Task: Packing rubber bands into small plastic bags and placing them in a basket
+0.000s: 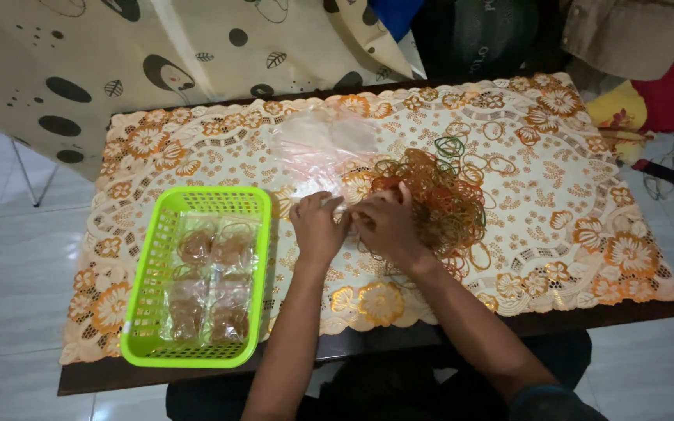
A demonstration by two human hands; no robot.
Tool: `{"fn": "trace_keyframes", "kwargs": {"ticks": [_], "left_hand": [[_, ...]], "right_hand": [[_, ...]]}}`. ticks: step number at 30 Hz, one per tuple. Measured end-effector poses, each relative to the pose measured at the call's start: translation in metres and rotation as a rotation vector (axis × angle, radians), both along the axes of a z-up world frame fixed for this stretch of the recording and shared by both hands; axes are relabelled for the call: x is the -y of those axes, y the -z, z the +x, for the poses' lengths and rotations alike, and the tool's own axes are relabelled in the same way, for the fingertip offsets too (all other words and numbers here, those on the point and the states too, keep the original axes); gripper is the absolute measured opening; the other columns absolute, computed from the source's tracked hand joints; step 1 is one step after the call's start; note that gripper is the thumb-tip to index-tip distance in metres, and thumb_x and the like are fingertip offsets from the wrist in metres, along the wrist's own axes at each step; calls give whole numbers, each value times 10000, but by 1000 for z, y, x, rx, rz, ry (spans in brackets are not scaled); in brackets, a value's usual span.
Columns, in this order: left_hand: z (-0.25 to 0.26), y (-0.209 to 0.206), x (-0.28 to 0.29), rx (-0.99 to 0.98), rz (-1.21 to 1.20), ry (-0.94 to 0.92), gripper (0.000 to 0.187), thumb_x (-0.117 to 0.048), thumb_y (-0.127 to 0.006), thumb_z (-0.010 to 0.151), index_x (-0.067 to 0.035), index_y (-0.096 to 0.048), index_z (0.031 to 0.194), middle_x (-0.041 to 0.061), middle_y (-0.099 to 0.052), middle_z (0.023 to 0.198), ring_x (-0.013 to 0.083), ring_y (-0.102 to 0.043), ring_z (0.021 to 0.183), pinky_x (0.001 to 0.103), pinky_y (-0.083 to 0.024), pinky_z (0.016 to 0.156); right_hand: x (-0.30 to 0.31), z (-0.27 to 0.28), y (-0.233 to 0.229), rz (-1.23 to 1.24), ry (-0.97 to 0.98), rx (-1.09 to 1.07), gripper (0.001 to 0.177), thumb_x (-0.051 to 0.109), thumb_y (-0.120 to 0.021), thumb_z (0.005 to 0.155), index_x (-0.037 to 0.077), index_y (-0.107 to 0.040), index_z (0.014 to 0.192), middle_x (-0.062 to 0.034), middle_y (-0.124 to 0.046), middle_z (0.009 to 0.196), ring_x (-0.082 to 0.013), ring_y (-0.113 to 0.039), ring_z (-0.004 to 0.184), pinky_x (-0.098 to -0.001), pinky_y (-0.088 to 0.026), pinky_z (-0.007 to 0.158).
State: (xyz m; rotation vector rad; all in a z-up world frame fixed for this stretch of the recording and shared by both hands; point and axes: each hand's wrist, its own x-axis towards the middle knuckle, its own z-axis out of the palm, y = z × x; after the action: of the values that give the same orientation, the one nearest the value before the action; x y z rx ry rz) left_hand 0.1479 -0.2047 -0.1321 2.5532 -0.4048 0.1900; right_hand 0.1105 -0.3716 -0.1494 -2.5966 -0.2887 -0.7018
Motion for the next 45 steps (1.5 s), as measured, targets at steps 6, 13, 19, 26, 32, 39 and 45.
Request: {"fn": "trace_keyframes", "kwargs": {"ticks": [6, 13, 19, 26, 32, 39, 45], "left_hand": [[7, 15, -6, 80, -19, -47, 140, -323, -675, 906, -229, -773, 939, 2, -674, 1126, 235, -560, 1191, 547, -291, 1107], [13, 21, -4, 158, -101, -146, 140, -290, -559, 1002, -223, -681, 1025, -2, -659, 1008, 214, -613, 1079, 491, -347, 1081], [7, -2, -3, 48, -85, -102, 437, -337, -680, 950, -141, -629, 1338, 95, -630, 1250, 300, -551, 1250, 574, -297, 1114], [23, 40, 0, 225, -23, -204, 186, -387, -645, 980, -264, -784, 992, -23, -689, 1020, 199, -616, 1078, 510, -320, 1110], [1, 5, -5, 502, -265, -141, 82, -335, -724, 955, -319, -771, 1021, -84, -642, 941, 137, -614, 942, 377, -384, 977], [2, 12, 15, 685, -248, -7, 55, -239, -781, 907, -242, -770, 853, -63, -665, 719, 151, -673, 822, 358, -417, 929], [0, 13, 19, 646, -410, 40, 51, -217, -810, 894, -253, -774, 903, -112, -710, 827, 109, -674, 903, 344, -390, 987]], "right_hand": [[18, -3, -14, 78, 48, 50, 135, 371, -667, 963, 286, -760, 1011, 66, -755, 982, -135, -652, 1075, -543, -151, 1196], [26, 2, -6, 105, 68, 44, 133, 303, -709, 931, 310, -759, 1054, 91, -749, 990, -129, -646, 1057, -528, -223, 1163], [7, -4, -11, 107, 5, 20, 65, 300, -720, 936, 271, -750, 987, 71, -756, 978, -143, -658, 1040, -501, -207, 1136], [9, -7, -12, 119, -28, -3, 134, 327, -702, 944, 224, -756, 1011, 42, -755, 1003, -165, -646, 1068, -516, -186, 1150], [1, -17, -66, 401, -95, -180, 138, 290, -735, 924, 232, -787, 1038, 10, -775, 919, -189, -739, 875, -344, -458, 848], [-9, -20, -81, 559, 9, -321, 291, 300, -755, 896, 64, -797, 1062, -204, -732, 734, -319, -744, 710, -399, -535, 619], [1, -6, -29, 708, 1, -267, 191, 223, -764, 915, 126, -803, 1074, -84, -701, 694, -149, -664, 644, -309, -532, 589]]}}
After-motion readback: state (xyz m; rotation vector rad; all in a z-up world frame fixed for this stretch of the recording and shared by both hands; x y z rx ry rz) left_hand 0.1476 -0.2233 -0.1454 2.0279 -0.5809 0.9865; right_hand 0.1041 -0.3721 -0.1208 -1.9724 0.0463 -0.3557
